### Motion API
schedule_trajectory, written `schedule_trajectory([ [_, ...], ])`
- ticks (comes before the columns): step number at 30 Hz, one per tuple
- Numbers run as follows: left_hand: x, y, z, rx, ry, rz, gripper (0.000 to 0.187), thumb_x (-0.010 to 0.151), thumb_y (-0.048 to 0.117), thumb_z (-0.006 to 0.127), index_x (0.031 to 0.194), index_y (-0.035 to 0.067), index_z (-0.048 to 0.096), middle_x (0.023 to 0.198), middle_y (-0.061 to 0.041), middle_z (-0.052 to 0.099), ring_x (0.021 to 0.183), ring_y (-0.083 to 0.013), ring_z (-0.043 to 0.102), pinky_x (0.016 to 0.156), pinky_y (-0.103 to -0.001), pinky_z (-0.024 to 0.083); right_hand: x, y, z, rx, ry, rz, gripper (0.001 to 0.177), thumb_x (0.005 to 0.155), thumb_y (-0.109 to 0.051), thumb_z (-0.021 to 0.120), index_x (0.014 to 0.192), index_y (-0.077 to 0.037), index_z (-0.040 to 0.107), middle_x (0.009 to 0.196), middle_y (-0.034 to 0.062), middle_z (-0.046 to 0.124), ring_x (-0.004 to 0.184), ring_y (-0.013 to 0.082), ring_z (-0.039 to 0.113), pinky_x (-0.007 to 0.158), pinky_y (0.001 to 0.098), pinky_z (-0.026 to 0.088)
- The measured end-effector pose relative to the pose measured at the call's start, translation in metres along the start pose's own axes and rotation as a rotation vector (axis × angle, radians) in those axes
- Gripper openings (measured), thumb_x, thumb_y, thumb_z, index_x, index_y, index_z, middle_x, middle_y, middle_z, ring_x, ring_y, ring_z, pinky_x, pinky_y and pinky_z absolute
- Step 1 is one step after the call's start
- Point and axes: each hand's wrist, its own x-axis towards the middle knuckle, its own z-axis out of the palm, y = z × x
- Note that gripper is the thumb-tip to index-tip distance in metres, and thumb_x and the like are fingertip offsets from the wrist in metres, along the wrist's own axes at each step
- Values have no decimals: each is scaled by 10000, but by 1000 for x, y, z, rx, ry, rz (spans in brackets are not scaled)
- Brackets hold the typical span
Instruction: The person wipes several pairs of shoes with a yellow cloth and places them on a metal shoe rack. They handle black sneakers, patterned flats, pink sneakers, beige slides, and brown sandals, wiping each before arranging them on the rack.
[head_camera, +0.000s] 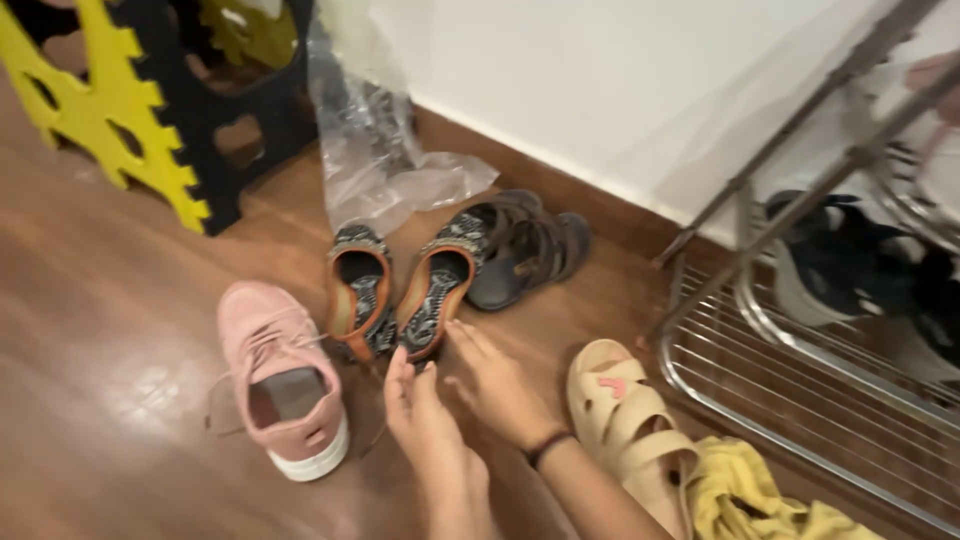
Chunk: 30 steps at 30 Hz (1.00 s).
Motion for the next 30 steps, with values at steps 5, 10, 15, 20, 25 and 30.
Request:
schedule_trajectory([
  [5,1,23,3,39,84,-157,538,913,96,604,1447,91,539,1421,-56,554,1344,-135,498,1079,-297,381,23,10,53,138,-137,8,708,794,-70,736,1452,-20,478,1408,249,535,1228,448,548,988,460,492],
  [10,-12,36,15,307,136,-193,623,886,180,655,1490,158,501,1505,-42,393,1376,-205,449,1088,-366,400,26,-16,-1,83,-158,211,318,791,-138,810,1054,-33,665,1088,161,644,1024,368,656,856,418,540],
  [15,-9,21,10,92,49,-297,514,930,323,703,1380,135,540,1287,-36,526,1150,-175,520,864,-330,401,3,-51,-64,127,-62,79,347,760,-145,834,1039,-23,667,1044,147,649,988,351,660,826,390,540],
  [20,-16,48,15,-421,-139,-844,447,827,500,696,1081,133,709,982,-22,748,844,-190,701,673,-320,541,-3,-64,-105,160,-121,24,364,764,-191,859,1025,-22,669,1050,118,671,983,303,685,832,362,545],
  [25,-7,36,11,-524,-21,-744,329,824,254,769,1125,150,686,1035,-12,723,902,-195,689,738,-387,589,6,-55,-94,419,39,122,274,895,-216,730,1103,-38,715,1087,86,728,1013,238,714,860,360,563],
  [30,-13,67,9,-377,-70,-385,427,818,236,768,1226,157,668,1087,8,726,950,-143,691,721,-357,558,36,-25,-15,521,84,507,316,942,-143,591,1233,-74,694,1127,35,719,929,209,714,807,362,583],
])
